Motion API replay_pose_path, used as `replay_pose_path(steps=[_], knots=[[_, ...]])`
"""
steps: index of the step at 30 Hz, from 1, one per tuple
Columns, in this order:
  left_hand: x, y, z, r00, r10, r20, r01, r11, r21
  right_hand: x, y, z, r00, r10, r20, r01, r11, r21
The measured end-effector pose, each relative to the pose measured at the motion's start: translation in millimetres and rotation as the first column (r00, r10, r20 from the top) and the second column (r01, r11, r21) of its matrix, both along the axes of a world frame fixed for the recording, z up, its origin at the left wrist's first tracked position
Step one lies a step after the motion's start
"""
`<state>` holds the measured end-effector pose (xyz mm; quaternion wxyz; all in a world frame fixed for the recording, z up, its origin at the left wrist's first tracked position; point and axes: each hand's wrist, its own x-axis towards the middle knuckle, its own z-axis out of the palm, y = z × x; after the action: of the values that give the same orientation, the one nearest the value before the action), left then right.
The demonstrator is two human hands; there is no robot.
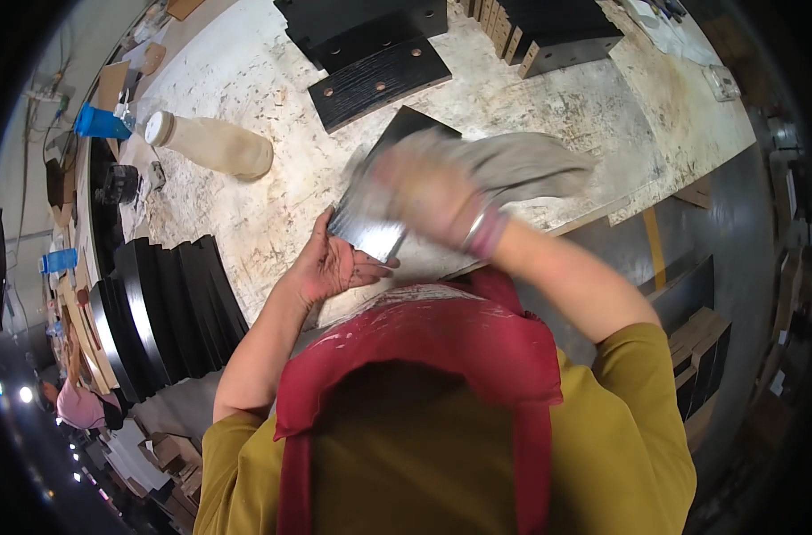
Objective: The person cleans black rectangular furniture panels by hand using a cloth. The person pours liquid from a bottle onto the cloth, wipes the surface of the panels, and stacks them.
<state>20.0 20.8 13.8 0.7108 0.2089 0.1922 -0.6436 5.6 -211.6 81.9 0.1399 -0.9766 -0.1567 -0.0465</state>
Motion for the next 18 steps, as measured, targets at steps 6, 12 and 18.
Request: replay_pose_path(steps=[6, 12, 18], knots=[[0.8, -14.6, 34.8, 0.97, -0.111, 0.217, 0.026, 0.933, 0.359, 7.8, -62.0, -37.4, 0.936, -0.248, -0.251, 0.34, 0.824, 0.453], [18.0, 9.4, 66.9, 0.113, -0.879, 0.464, -0.469, 0.365, 0.804, 8.9, -134.7, -34.3, 0.976, -0.21, -0.051, 0.208, 0.848, 0.488], [53.6, -65.7, 18.4, -0.639, -0.677, 0.367, -0.62, 0.735, 0.275, 37.9, -77.0, -41.2, 0.983, -0.091, 0.159, 0.042, 0.957, 0.287]])
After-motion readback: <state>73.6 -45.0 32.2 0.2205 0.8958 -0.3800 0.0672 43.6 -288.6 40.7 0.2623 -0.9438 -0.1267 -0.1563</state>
